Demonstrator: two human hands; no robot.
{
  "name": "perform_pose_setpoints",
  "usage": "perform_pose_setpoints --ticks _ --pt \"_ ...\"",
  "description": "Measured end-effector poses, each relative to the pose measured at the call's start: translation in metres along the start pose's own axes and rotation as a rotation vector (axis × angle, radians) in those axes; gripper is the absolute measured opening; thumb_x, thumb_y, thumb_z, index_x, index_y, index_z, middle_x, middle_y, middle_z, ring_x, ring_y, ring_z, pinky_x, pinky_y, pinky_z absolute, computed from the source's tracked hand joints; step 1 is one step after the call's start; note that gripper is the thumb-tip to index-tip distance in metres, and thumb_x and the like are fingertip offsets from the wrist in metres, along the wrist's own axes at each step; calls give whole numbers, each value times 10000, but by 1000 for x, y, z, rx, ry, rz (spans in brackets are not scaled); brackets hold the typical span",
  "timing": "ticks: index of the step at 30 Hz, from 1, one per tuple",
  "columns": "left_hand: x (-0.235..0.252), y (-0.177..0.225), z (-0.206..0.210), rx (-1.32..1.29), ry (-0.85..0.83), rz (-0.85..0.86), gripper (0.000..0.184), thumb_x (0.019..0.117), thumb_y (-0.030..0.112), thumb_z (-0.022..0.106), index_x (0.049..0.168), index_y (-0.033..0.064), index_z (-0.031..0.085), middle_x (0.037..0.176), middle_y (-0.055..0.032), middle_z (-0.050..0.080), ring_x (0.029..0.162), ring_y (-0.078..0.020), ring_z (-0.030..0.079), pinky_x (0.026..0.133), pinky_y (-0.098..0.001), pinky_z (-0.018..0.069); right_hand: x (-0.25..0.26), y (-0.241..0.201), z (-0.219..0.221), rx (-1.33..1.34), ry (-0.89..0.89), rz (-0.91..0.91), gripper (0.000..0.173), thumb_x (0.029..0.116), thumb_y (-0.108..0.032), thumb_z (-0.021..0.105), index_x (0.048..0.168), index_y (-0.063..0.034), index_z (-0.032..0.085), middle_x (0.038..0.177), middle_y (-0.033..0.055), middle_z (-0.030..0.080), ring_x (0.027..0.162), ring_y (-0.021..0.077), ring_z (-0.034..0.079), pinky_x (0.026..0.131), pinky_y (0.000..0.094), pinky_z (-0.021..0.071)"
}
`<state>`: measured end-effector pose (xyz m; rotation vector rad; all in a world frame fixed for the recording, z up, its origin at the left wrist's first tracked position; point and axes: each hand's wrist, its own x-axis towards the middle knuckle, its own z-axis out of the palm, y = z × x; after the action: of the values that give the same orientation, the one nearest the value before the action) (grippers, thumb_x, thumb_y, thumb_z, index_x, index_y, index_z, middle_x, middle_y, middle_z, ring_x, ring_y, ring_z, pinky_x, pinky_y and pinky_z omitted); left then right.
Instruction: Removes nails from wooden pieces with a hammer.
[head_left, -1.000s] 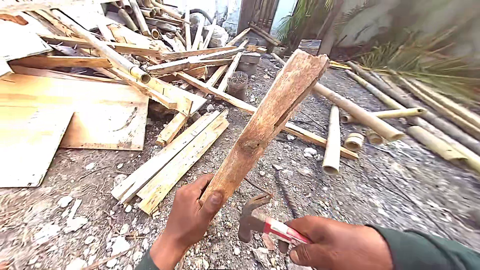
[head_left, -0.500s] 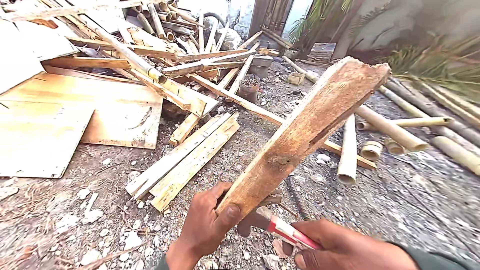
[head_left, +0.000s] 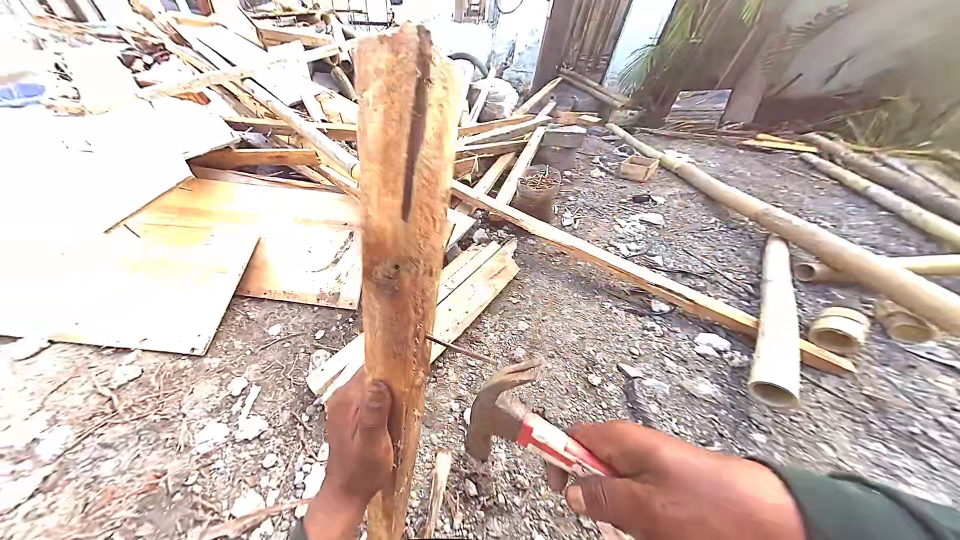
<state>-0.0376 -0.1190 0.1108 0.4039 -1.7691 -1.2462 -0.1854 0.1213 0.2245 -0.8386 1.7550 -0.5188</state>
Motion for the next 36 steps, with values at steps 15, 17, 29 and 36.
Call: perform_pose_setpoints --ticks 15,17,29,36 --pt "-15 15 23 -19 -196 86 876 940 814 275 979 70 736 715 65 682 652 65 626 581 -168 533 -20 -12 4 -74 -20 20 230 1066 -277 543 1179 -93 623 655 22 525 446 128 465 430 319 427" --pt "-15 14 22 -7 -200 111 886 947 808 262 995 61 737 744 48 701 685 62 642 609 -170 544 -19 -8 10 -55 12 -11 239 1066 -278 539 1181 -85 621 652 23 519 450 131 462 434 323 421" --pt "-17 14 29 22 -239 195 888 962 791 231 1020 58 729 755 18 702 682 35 645 607 -186 542 -30 2 0 94 -144 -2 233 1067 -309 524 1176 -130 624 602 -17 466 406 96 427 372 269 394" --pt "-22 14 39 54 -234 189 906 967 790 242 1047 27 725 768 -2 711 659 5 646 593 -212 552 -32 14 9 81 4 -23 229 1061 -289 532 1156 -105 628 604 -2 475 408 115 421 384 296 392"
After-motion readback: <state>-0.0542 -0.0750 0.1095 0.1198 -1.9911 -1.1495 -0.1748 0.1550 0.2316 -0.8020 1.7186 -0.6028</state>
